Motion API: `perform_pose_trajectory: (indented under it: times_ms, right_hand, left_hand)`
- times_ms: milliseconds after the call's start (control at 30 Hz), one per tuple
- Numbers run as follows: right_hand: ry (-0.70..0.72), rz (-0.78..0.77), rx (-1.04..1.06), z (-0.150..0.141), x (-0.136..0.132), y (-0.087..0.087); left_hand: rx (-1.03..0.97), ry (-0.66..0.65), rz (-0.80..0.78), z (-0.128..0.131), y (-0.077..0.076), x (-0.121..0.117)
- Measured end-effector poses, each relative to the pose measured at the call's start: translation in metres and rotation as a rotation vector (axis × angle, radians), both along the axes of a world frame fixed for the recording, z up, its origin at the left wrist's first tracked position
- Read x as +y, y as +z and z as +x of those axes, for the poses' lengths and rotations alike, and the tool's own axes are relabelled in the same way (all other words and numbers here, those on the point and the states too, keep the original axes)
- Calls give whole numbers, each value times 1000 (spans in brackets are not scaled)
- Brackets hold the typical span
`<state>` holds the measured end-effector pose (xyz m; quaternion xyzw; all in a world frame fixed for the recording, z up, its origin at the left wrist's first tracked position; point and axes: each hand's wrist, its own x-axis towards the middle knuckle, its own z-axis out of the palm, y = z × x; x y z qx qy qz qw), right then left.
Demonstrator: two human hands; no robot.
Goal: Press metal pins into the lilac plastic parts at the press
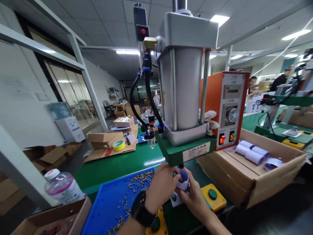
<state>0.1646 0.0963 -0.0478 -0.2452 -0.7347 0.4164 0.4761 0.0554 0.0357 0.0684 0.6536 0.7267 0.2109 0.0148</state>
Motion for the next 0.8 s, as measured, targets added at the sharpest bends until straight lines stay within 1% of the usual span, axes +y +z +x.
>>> perform_pose_trajectory:
  times_ms: [133,267,400,500,567,633,700,767,800]
  right_hand:
    - [13,16,-8,4,0,-1]
    - [14,-8,-26,9,-3,-12]
    - [-8,23,-75,12,-4,-21]
    - [-24,80,-149,13,0,-23]
    - [-43,192,-210,17,7,-26]
    - [-87,356,-256,29,16,-35]
    - [-184,503,-316,51,27,-51]
    - [-300,555,-389,80,35,-73]
    - [-360,545,-404,95,39,-86]
  left_hand:
    - [62,-32,-80,7,0,12]
    - [84,-26,-152,12,-3,13]
    - [84,-11,-192,16,-5,13]
    - [73,-25,-197,16,0,16]
    - [53,-56,-175,15,5,13]
    - [25,-84,-127,14,6,1]
    - [-13,-38,-16,13,-1,-22]
    - [-49,86,98,13,-18,-55]
    - [-54,133,86,14,-29,-72]
